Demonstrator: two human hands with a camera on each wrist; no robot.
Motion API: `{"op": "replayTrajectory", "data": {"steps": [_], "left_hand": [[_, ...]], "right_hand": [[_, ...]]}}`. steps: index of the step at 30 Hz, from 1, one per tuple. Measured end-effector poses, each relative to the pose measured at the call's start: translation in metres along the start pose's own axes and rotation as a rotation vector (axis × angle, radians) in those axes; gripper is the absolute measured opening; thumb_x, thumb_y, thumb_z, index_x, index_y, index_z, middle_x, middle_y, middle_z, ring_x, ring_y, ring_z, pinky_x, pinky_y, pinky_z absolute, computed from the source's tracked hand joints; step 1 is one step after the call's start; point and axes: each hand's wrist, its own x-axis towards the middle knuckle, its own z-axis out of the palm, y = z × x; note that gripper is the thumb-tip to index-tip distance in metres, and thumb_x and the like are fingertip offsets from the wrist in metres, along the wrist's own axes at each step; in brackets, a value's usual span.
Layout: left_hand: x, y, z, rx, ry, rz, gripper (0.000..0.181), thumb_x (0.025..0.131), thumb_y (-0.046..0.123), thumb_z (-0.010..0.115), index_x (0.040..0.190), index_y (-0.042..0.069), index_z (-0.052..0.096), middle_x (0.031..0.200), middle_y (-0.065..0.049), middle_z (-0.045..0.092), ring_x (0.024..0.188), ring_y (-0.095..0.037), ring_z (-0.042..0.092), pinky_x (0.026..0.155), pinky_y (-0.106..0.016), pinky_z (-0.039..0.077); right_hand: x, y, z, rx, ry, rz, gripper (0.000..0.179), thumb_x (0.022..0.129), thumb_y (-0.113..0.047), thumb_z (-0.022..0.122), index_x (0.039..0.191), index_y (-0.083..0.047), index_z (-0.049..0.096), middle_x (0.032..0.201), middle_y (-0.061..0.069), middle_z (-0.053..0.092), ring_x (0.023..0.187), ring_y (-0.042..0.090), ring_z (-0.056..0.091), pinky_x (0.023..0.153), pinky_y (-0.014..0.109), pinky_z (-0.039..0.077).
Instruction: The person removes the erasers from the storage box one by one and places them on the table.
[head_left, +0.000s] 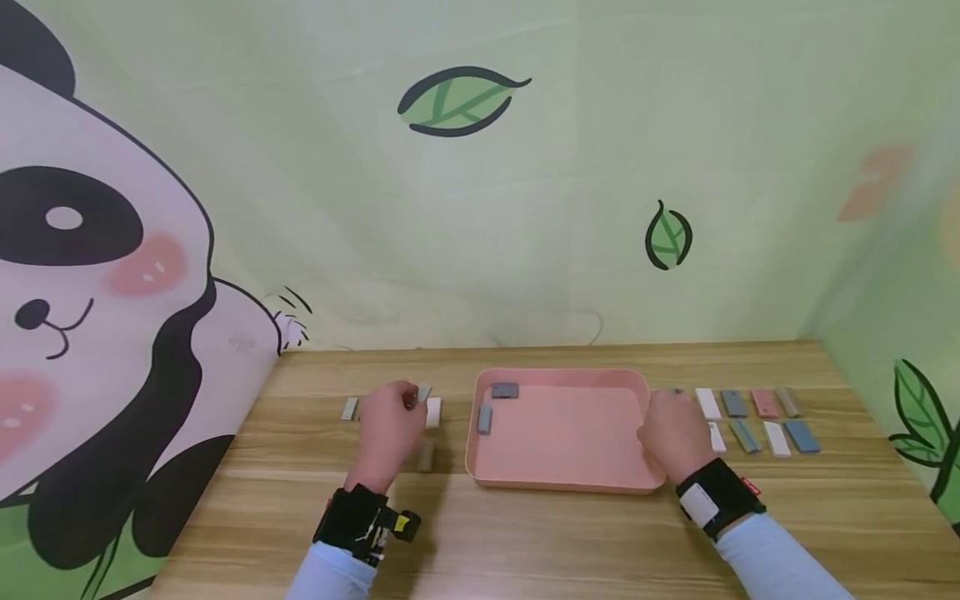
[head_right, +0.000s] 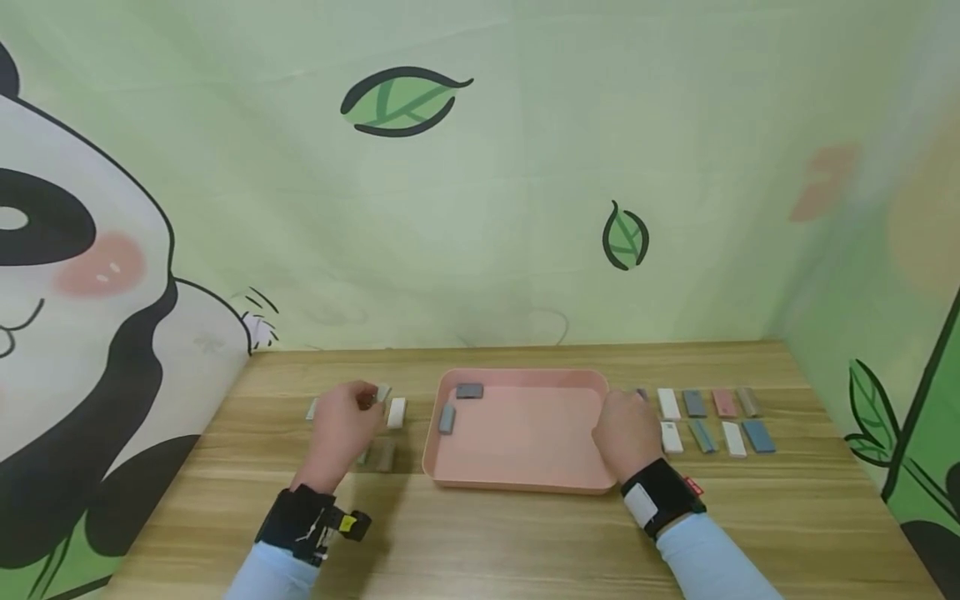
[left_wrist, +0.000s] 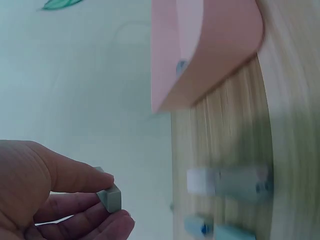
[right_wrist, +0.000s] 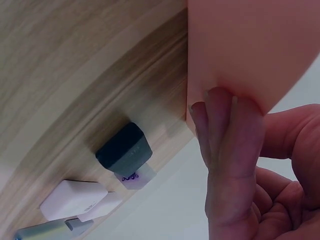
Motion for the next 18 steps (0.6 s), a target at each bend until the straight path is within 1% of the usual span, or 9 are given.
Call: {"op": "replayTrajectory", "data": {"steps": [2, 5, 9, 11, 12, 14, 18], "left_hand": [[-0.001, -0.009, -0.006, 0.004, 0.022, -0.019, 0.019, 0.081, 0.01, 0.062, 0.098, 0.001, 0.066, 0.084, -0.006, 0.061, 0.073, -0.017, 0.056, 0.062, -0.031, 0.046], [-0.003, -0.023, -0.012, 0.006, 0.027, -0.06, 0.021, 0.082, 0.01, 0.061, 0.1, -0.001, 0.064, 0.086, -0.007, 0.061, 0.076, -0.019, 0.056, 0.064, -0.033, 0.046], [-0.008, -0.04, -0.016, 0.013, -0.004, -0.135, 0.023, 0.08, 0.01, 0.06, 0.1, -0.001, 0.065, 0.088, -0.008, 0.059, 0.074, -0.02, 0.054, 0.06, -0.032, 0.045], [-0.01, -0.048, -0.016, 0.02, -0.022, -0.172, 0.022, 0.079, 0.01, 0.061, 0.098, 0.0, 0.066, 0.086, -0.008, 0.058, 0.07, -0.02, 0.053, 0.056, -0.031, 0.045], [-0.011, -0.052, -0.015, 0.039, -0.028, -0.187, 0.02, 0.078, 0.01, 0.061, 0.095, 0.001, 0.066, 0.085, -0.008, 0.058, 0.068, -0.019, 0.053, 0.055, -0.03, 0.044], [-0.013, -0.059, -0.014, 0.069, -0.037, -0.206, 0.017, 0.077, 0.01, 0.062, 0.091, 0.002, 0.066, 0.082, -0.008, 0.058, 0.066, -0.019, 0.053, 0.053, -0.03, 0.044], [-0.014, -0.069, -0.011, 0.146, -0.04, -0.206, 0.01, 0.073, 0.009, 0.062, 0.081, 0.004, 0.065, 0.074, -0.006, 0.056, 0.062, -0.019, 0.051, 0.052, -0.03, 0.042]], "right_hand": [[0.0, 0.0, 0.0, -0.006, 0.003, -0.004, 0.019, 0.08, -0.014, 0.063, 0.078, 0.005, 0.058, 0.07, 0.012, 0.049, 0.063, 0.024, 0.05, 0.054, 0.035, 0.044], [0.0, 0.001, 0.001, -0.018, 0.011, -0.01, 0.02, 0.08, -0.014, 0.064, 0.078, 0.005, 0.059, 0.07, 0.012, 0.049, 0.065, 0.024, 0.05, 0.055, 0.037, 0.044], [0.0, 0.001, 0.002, -0.02, 0.011, -0.017, 0.021, 0.08, -0.015, 0.064, 0.079, 0.005, 0.059, 0.07, 0.012, 0.049, 0.065, 0.024, 0.05, 0.055, 0.037, 0.044], [0.0, 0.001, 0.002, -0.021, 0.008, -0.02, 0.021, 0.08, -0.015, 0.064, 0.079, 0.005, 0.059, 0.07, 0.012, 0.05, 0.064, 0.024, 0.05, 0.055, 0.036, 0.044], [0.001, 0.001, 0.002, -0.022, 0.007, -0.021, 0.021, 0.08, -0.015, 0.064, 0.079, 0.005, 0.059, 0.07, 0.012, 0.05, 0.064, 0.024, 0.05, 0.055, 0.036, 0.044], [0.001, 0.001, 0.002, -0.024, 0.004, -0.022, 0.021, 0.08, -0.015, 0.064, 0.079, 0.005, 0.059, 0.07, 0.011, 0.05, 0.064, 0.024, 0.05, 0.055, 0.036, 0.044], [0.0, 0.001, 0.003, -0.03, 0.012, -0.025, 0.02, 0.079, -0.014, 0.064, 0.078, 0.004, 0.059, 0.07, 0.012, 0.05, 0.065, 0.024, 0.05, 0.056, 0.037, 0.045]]}}
